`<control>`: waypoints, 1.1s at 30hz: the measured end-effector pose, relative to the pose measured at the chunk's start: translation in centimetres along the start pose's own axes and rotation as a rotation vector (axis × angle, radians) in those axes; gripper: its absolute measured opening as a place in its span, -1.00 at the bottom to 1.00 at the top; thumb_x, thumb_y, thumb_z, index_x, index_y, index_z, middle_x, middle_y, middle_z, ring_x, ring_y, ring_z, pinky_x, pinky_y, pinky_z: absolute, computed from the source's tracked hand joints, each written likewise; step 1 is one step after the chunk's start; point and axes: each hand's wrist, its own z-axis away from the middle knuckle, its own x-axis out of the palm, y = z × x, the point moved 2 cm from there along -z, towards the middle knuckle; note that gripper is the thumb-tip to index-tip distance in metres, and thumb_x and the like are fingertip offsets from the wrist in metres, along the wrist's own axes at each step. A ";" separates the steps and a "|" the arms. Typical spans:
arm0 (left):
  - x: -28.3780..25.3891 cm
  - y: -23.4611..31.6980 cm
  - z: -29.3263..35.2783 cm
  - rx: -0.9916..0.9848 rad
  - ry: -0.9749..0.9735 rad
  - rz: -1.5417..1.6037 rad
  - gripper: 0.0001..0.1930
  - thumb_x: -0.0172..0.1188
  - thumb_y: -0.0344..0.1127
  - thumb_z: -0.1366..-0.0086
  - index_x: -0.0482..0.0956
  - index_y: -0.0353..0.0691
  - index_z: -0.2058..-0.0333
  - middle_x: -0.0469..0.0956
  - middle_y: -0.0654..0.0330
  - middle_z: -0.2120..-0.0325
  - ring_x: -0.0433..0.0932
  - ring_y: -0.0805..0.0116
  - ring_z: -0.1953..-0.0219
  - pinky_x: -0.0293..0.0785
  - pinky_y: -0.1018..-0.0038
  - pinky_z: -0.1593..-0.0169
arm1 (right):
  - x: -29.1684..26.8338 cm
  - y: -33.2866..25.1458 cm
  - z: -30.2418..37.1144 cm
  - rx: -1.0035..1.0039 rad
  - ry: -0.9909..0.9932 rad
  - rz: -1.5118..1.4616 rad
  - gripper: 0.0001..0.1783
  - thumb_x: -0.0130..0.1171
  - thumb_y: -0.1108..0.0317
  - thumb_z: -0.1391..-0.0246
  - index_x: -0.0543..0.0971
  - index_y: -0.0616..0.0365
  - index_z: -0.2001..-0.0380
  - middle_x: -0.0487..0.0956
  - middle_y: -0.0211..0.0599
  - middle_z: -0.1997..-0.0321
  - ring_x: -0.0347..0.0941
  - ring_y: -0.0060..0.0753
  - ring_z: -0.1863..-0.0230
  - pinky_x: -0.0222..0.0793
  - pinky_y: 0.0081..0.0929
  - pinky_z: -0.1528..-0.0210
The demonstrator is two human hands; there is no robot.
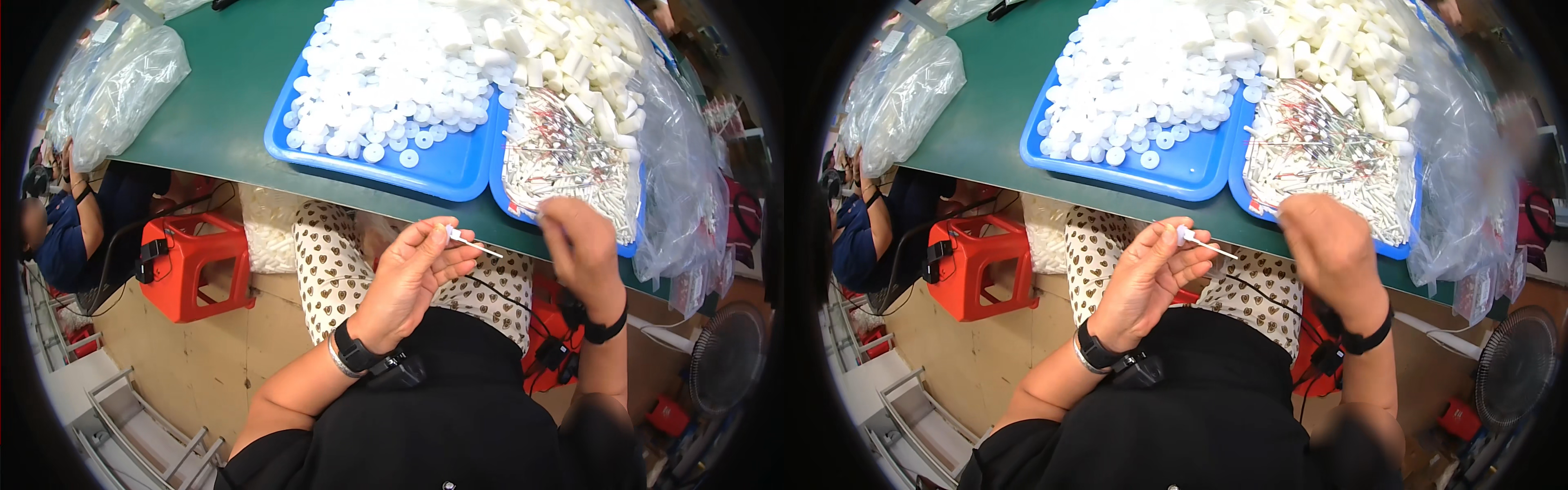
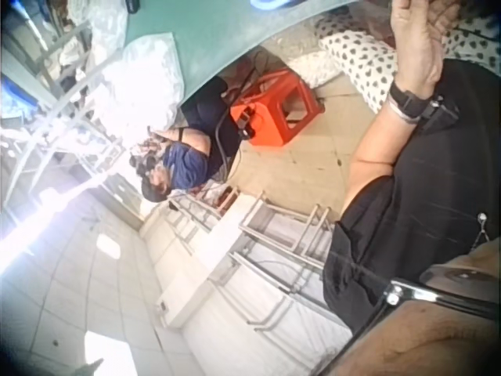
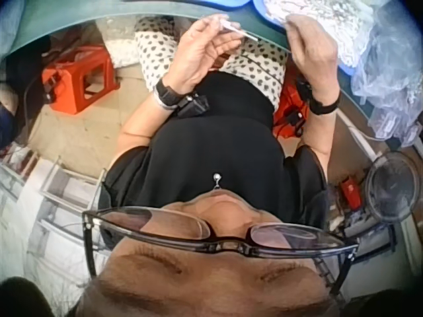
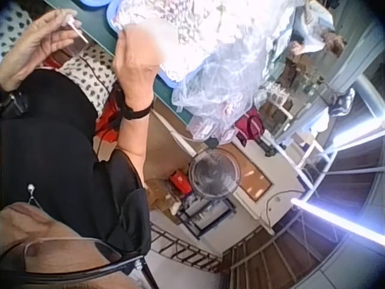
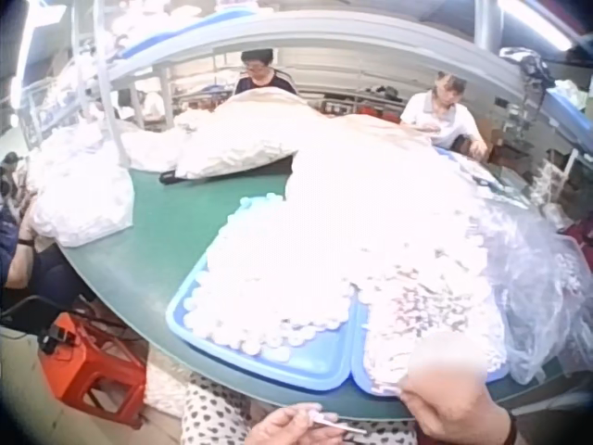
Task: The person sits at a green table and repeatedly picks up small white plastic caps and thin metal rods. They insert the rods into the caps and place the assembled units into a blue tray. The process is repetitive and involves handling small parts by hand.
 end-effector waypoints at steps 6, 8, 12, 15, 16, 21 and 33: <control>0.9 0.5 0.0 0.055 -0.032 -0.019 -0.72 0.01 -0.22 -0.48 0.40 -0.24 -0.04 0.57 0.05 0.11 0.61 0.23 0.03 0.59 0.39 -0.02 | 1.1 -2.5 0.9 -0.008 -0.088 -0.124 -0.80 0.30 0.58 0.09 0.54 0.23 0.34 0.58 -0.22 0.44 0.55 -0.19 0.42 0.46 -0.32 0.39; 1.0 0.5 -0.1 0.057 -0.020 -0.009 -0.73 0.01 -0.23 -0.47 0.41 -0.24 -0.03 0.57 0.06 0.13 0.61 0.23 0.03 0.59 0.39 -0.01 | 1.4 -2.5 1.0 -0.013 -0.075 -0.126 -0.79 0.32 0.58 0.11 0.54 0.23 0.34 0.58 -0.22 0.44 0.55 -0.20 0.43 0.46 -0.33 0.39; 0.9 0.4 -0.1 0.077 -0.008 0.000 -0.74 0.04 -0.25 -0.46 0.41 -0.24 -0.02 0.58 0.07 0.13 0.62 0.23 0.05 0.59 0.40 -0.01 | 1.5 -2.8 1.0 -0.011 -0.058 -0.132 -0.78 0.32 0.58 0.11 0.54 0.23 0.34 0.58 -0.23 0.43 0.55 -0.20 0.42 0.46 -0.35 0.39; 0.8 0.3 -0.1 0.097 -0.013 -0.047 -0.72 0.05 -0.26 -0.46 0.41 -0.27 -0.04 0.57 0.06 0.10 0.62 0.24 0.04 0.58 0.39 -0.03 | 1.7 -2.9 1.1 -0.019 -0.037 -0.135 -0.80 0.31 0.60 0.09 0.55 0.23 0.33 0.58 -0.23 0.43 0.55 -0.19 0.43 0.45 -0.36 0.40; 0.8 0.1 -0.1 0.103 -0.021 -0.087 -0.70 0.05 -0.26 -0.45 0.41 -0.29 -0.06 0.57 0.05 0.08 0.61 0.25 0.03 0.56 0.39 -0.05 | 1.8 -2.9 1.0 -0.024 -0.039 -0.142 -0.81 0.30 0.60 0.07 0.55 0.24 0.33 0.58 -0.22 0.43 0.55 -0.19 0.43 0.45 -0.36 0.40; 1.6 -1.1 0.3 0.054 -0.061 -0.234 -0.56 0.06 -0.28 -0.45 0.33 -0.35 -0.22 0.51 0.03 -0.07 0.53 0.33 -0.05 0.45 0.39 -0.18 | 2.6 -3.5 1.2 0.534 -0.258 -0.707 -0.87 0.07 0.45 -0.28 0.55 0.31 0.25 0.59 -0.27 0.47 0.53 -0.52 0.55 0.42 -0.59 0.51; 1.3 -0.3 0.4 0.047 -0.051 -0.168 -0.62 -0.03 -0.20 -0.49 0.36 -0.36 -0.13 0.56 0.00 0.06 0.58 0.32 0.05 0.51 0.41 -0.07 | -1.0 -0.6 -1.5 0.236 -0.082 -0.168 -0.84 0.12 0.30 -0.24 0.56 0.17 0.27 0.55 -0.09 0.57 0.51 -0.02 0.56 0.39 -0.21 0.52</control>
